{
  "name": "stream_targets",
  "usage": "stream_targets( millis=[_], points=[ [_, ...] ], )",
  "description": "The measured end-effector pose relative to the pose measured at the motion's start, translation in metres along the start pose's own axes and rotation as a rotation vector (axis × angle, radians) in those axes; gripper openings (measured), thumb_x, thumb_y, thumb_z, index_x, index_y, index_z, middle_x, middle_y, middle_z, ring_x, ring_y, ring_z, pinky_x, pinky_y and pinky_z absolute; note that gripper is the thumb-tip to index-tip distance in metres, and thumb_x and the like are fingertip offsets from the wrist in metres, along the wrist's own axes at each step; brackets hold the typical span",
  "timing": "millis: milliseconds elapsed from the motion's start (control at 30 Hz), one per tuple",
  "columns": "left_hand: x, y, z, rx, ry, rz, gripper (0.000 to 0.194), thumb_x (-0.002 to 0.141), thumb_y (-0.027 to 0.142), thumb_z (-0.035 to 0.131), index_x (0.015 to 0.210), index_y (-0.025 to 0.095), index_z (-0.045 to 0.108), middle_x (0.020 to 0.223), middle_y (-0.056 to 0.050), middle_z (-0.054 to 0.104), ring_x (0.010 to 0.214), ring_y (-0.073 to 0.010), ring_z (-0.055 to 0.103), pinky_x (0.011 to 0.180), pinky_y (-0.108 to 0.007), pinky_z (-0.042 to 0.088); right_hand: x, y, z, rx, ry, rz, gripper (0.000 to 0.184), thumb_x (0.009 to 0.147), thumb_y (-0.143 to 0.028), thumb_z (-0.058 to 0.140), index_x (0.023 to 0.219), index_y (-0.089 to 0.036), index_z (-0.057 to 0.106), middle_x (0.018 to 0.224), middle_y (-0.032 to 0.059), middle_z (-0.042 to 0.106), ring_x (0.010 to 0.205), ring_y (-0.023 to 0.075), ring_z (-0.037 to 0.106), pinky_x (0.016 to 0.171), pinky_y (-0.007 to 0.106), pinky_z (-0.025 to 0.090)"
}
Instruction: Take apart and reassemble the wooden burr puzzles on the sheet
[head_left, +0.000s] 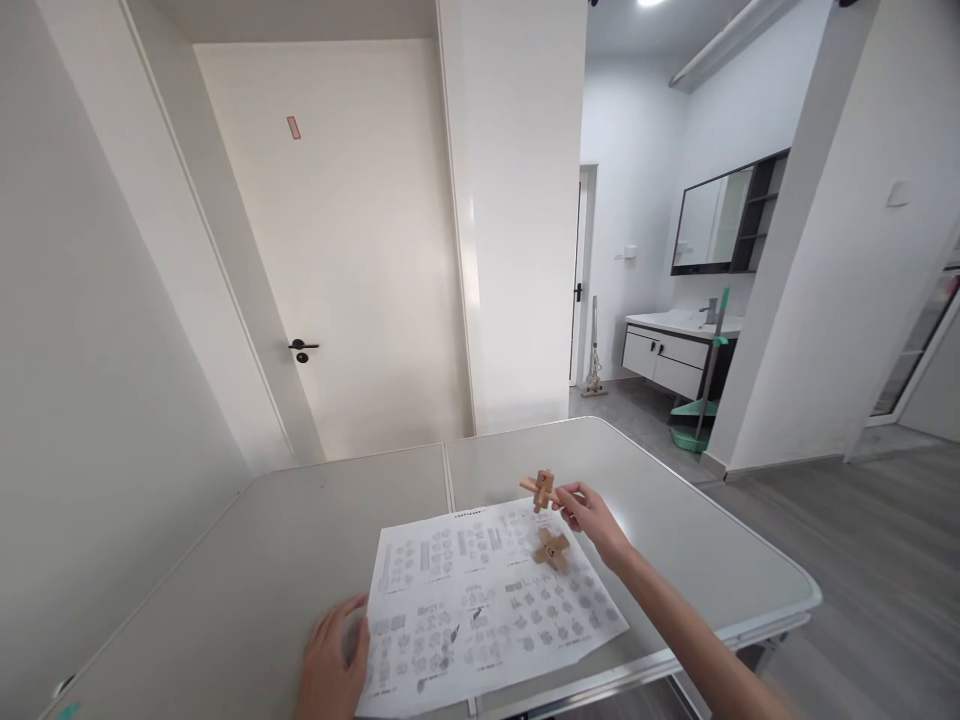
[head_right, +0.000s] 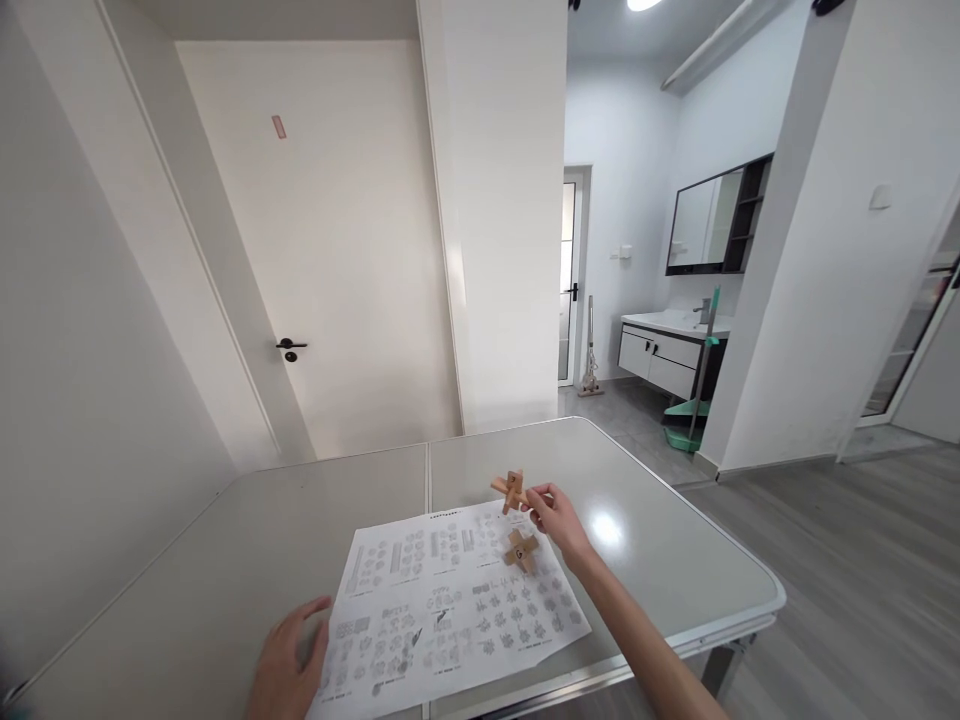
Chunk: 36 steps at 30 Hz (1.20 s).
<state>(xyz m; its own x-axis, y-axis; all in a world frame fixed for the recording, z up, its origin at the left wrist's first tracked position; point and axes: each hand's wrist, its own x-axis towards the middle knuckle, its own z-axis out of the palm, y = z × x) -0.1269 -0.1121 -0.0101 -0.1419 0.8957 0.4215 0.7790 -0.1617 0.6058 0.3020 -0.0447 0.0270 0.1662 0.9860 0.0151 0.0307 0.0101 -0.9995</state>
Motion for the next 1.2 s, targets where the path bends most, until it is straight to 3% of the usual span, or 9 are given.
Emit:
stream_targets(
  millis=[67, 133, 267, 367, 533, 633, 867, 1033, 1200],
  points=[
    [-0.002, 0.03, 0.005, -0.06, -0.028, 0.077, 0.036, 0.091, 0.048, 0.052, 0.112, 0.024, 0.069, 0.123, -0.011, 0.071, 0.122, -0.0345, 0.061, 0.109, -0.056, 0.045, -0.017, -0.014, 0.015, 0.054, -0.091, -0.076, 0.042, 0.092, -0.062, 0.062, 0.093, -0.02, 0.058, 0.08, -0.0008, 0.069, 0.057, 0.0109, 0.052, 0.054, 0.025, 0.041],
    [-0.002, 0.068, 0.01, -0.179, -0.176, 0.137, 0.038, 0.091, 0.047, 0.058, 0.123, 0.027, 0.066, 0.136, -0.01, 0.064, 0.128, -0.0333, 0.057, 0.112, -0.053, 0.043, -0.036, -0.025, 0.03, 0.087, -0.199, -0.114, 0.048, 0.085, -0.068, 0.066, 0.09, -0.021, 0.056, 0.073, -0.0019, 0.067, 0.053, 0.0111, 0.048, 0.051, 0.025, 0.036],
    [0.006, 0.134, 0.013, -0.361, -0.47, 0.097, 0.081, 0.078, 0.043, 0.08, 0.15, 0.034, 0.044, 0.157, -0.01, 0.046, 0.136, -0.0381, 0.051, 0.11, -0.055, 0.043, -0.069, -0.041, 0.053, 0.115, -0.361, -0.149, 0.047, 0.086, -0.067, 0.066, 0.089, -0.022, 0.056, 0.067, -0.0033, 0.064, 0.052, 0.0108, 0.046, 0.052, 0.025, 0.036],
    [0.014, 0.158, 0.009, -0.405, -0.573, 0.137, 0.104, 0.065, 0.04, 0.091, 0.154, 0.036, 0.037, 0.161, -0.01, 0.04, 0.141, -0.0397, 0.044, 0.113, -0.056, 0.039, -0.086, -0.049, 0.059, 0.135, -0.438, -0.153, 0.045, 0.088, -0.066, 0.065, 0.09, -0.021, 0.056, 0.068, -0.0034, 0.063, 0.053, 0.0104, 0.047, 0.052, 0.025, 0.036],
    [0.018, 0.166, 0.007, -0.411, -0.615, 0.226, 0.106, 0.059, 0.045, 0.094, 0.152, 0.035, 0.043, 0.156, -0.01, 0.049, 0.138, -0.0396, 0.048, 0.113, -0.056, 0.04, -0.098, -0.053, 0.063, 0.195, -0.482, -0.14, 0.046, 0.087, -0.065, 0.067, 0.091, -0.021, 0.054, 0.066, -0.005, 0.062, 0.051, 0.0096, 0.048, 0.052, 0.025, 0.037],
    [0.019, 0.168, 0.008, -0.38, -0.594, 0.28, 0.099, 0.06, 0.045, 0.094, 0.147, 0.035, 0.048, 0.15, -0.008, 0.056, 0.134, -0.0368, 0.052, 0.114, -0.054, 0.04, -0.101, -0.049, 0.067, 0.216, -0.451, -0.122, 0.048, 0.085, -0.066, 0.069, 0.091, -0.021, 0.054, 0.066, -0.0042, 0.062, 0.051, 0.0101, 0.05, 0.052, 0.025, 0.038],
    [0.025, 0.174, 0.001, -0.273, -0.531, 0.391, 0.103, 0.049, 0.05, 0.098, 0.141, 0.034, 0.055, 0.142, -0.007, 0.062, 0.13, -0.0352, 0.056, 0.111, -0.05, 0.044, -0.107, -0.049, 0.074, 0.249, -0.422, -0.088, 0.05, 0.082, -0.068, 0.071, 0.09, -0.021, 0.053, 0.062, -0.0051, 0.061, 0.05, 0.0104, 0.05, 0.051, 0.025, 0.039],
    [0.025, 0.177, -0.005, -0.283, -0.531, 0.332, 0.113, 0.047, 0.049, 0.099, 0.147, 0.035, 0.048, 0.14, -0.009, 0.063, 0.124, -0.0359, 0.059, 0.108, -0.052, 0.046, -0.11, -0.054, 0.073, 0.284, -0.419, -0.084, 0.053, 0.08, -0.071, 0.07, 0.092, -0.023, 0.051, 0.059, -0.0063, 0.061, 0.049, 0.011, 0.051, 0.053, 0.025, 0.041],
    [0.024, 0.18, -0.004, -0.321, -0.532, 0.29, 0.091, 0.055, 0.044, 0.094, 0.137, 0.032, 0.058, 0.131, -0.01, 0.068, 0.118, -0.0361, 0.062, 0.105, -0.052, 0.046, -0.114, -0.057, 0.074, 0.301, -0.321, -0.051, 0.051, 0.082, -0.07, 0.07, 0.09, -0.022, 0.054, 0.068, -0.0011, 0.069, 0.051, 0.0111, 0.052, 0.054, 0.026, 0.041]
  ],
)
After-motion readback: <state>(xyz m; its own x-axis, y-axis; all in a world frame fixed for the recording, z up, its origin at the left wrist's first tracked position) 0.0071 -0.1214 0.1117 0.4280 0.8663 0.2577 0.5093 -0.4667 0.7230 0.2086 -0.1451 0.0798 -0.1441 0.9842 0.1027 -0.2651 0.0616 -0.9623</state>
